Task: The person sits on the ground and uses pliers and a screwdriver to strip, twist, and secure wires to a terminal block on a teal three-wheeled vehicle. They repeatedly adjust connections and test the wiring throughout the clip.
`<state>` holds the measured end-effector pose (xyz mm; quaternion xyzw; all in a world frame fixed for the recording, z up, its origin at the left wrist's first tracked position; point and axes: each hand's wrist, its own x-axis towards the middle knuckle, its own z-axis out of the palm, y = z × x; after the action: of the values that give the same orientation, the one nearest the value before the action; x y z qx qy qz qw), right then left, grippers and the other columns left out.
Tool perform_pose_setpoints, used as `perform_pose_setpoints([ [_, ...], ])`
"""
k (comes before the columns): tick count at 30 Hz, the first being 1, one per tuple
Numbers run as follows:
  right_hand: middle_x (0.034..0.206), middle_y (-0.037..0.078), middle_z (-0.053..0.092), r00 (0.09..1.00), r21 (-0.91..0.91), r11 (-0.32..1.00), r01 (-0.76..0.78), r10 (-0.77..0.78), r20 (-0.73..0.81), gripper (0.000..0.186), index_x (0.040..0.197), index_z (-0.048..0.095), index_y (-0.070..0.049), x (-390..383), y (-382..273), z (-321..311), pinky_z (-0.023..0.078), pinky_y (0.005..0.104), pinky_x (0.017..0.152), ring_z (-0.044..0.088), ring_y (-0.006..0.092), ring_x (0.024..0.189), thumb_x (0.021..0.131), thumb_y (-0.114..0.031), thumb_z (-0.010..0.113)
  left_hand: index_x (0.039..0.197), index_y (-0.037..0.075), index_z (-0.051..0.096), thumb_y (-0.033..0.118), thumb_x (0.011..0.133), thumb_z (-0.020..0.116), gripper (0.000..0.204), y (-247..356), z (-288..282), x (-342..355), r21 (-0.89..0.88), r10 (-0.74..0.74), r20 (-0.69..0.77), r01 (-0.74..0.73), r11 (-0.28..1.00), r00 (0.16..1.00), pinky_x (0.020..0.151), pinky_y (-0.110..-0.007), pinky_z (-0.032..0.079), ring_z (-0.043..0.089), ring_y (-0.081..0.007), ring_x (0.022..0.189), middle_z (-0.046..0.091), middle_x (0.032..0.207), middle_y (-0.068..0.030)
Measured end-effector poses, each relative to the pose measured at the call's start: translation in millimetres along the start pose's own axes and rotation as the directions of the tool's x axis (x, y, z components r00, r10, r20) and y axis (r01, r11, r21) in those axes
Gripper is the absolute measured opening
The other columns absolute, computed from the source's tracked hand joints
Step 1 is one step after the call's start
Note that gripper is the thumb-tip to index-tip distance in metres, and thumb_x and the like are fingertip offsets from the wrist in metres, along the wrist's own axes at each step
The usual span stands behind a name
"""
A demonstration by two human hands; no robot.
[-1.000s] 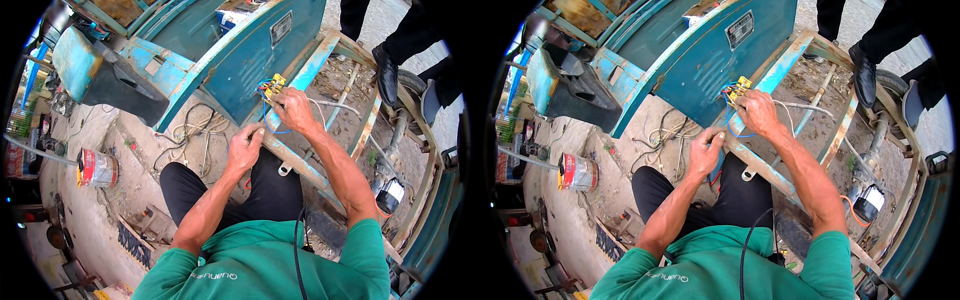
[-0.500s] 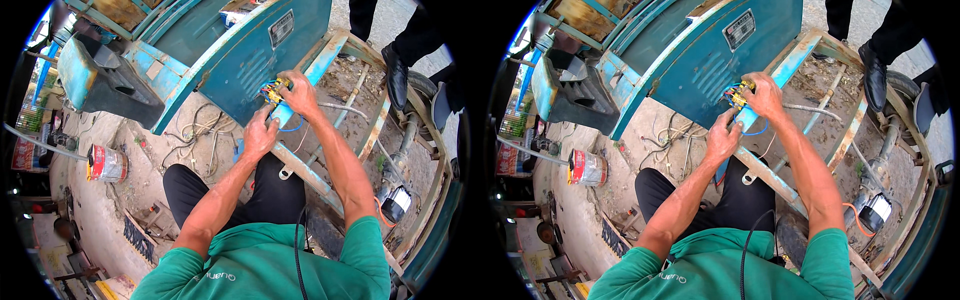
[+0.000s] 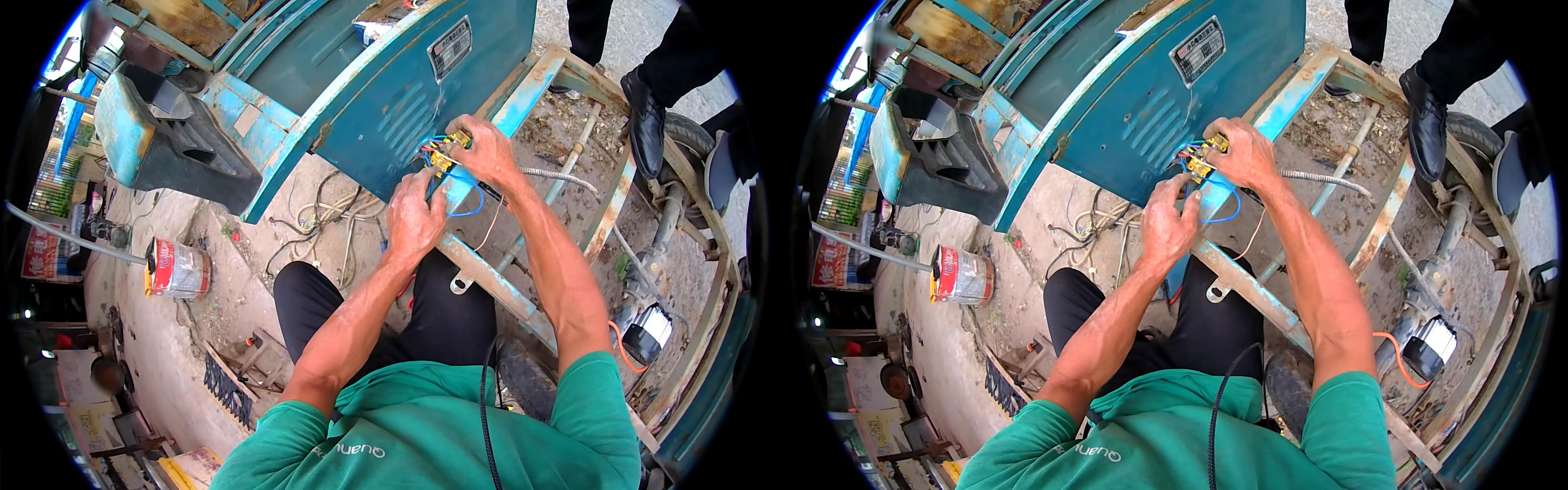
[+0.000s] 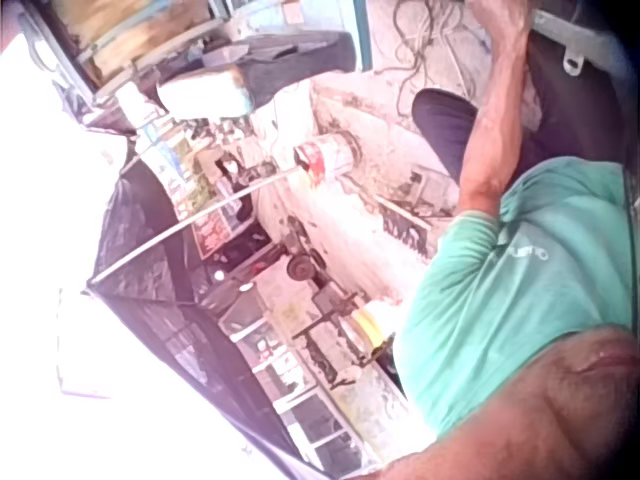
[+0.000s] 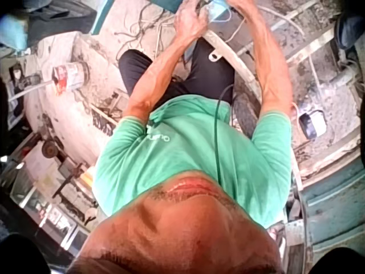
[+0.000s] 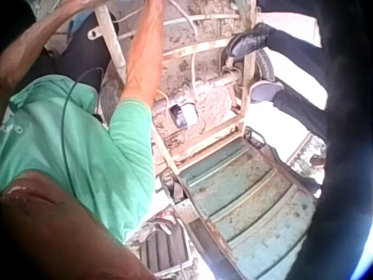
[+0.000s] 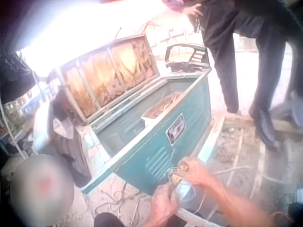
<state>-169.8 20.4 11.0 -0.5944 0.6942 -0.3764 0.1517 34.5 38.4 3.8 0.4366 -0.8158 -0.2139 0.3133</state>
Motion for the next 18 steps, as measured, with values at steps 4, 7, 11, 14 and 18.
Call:
perform_pose_setpoints([
  [4,0.107,0.014,0.069,0.999,-0.036,0.999,0.036,-0.037,-0.038,0.028,0.11,0.076,-0.019,1.5,5.0,7.6,0.053,0.0489,0.09,0.067,0.0356,0.105,0.085,-0.031,0.078,0.129,0.003,0.067,0.019,0.093,0.068,0.039,16.1,-9.9,14.2,0.001,-0.09,-0.043,0.09,0.996,0.995,0.083,-0.046,0.056,0.072,-0.0337,0.089,0.072,0.105,-0.0193],
  [7,0.108,0.014,0.068,0.999,-0.008,1.0,0.02,-0.02,-0.051,0.025,0.107,0.078,-0.018,2.2,4.2,12.5,0.053,0.0487,0.091,0.067,0.0354,0.106,0.085,-0.031,0.078,0.126,0.007,0.07,0.021,0.093,0.067,0.036,25.5,-14.4,28.0,0.009,-0.164,-0.033,0.165,0.986,0.986,0.08,-0.048,0.056,0.073,-0.0372,0.084,0.074,0.094,-0.0193],
  [11,0.108,0.013,0.069,0.995,0.034,0.998,0.062,-0.059,-0.078,0.022,0.103,0.079,-0.015,1.7,9.5,17.5,0.053,0.0476,0.091,0.067,0.0347,0.106,0.085,-0.029,0.079,0.125,0.013,0.072,0.025,0.094,0.064,0.034,23.1,-8.5,40.7,0.116,-0.178,-0.008,0.177,0.977,0.984,0.08,-0.052,0.056,0.072,-0.0425,0.087,0.075,0.091,-0.0198],
  [14,0.107,0.013,0.07,0.987,0.062,0.99,0.126,-0.119,-0.113,0.021,0.102,0.078,-0.012,0.8,10.6,18.9,0.053,0.0464,0.09,0.068,0.0344,0.104,0.084,-0.023,0.079,0.117,0.012,0.073,0.024,0.095,0.062,0.028,20.0,-6.1,50.0,0.208,-0.118,0.004,0.114,0.971,0.993,0.082,-0.054,0.056,0.071,-0.0434,0.091,0.075,0.096,-0.0201],
  [18,0.107,0.013,0.071,0.984,0.03,0.988,0.152,-0.148,-0.096,0.021,0.102,0.078,-0.011,1.6,9.9,17.3,0.054,0.0455,0.089,0.069,0.0348,0.101,0.082,-0.019,0.078,0.108,0.009,0.071,0.021,0.096,0.06,0.02,27.0,-1.6,59.9,0.244,-0.09,0.0,0.088,0.966,0.996,0.083,-0.056,0.055,0.07,-0.0445,0.094,0.074,0.102,-0.0197],
])
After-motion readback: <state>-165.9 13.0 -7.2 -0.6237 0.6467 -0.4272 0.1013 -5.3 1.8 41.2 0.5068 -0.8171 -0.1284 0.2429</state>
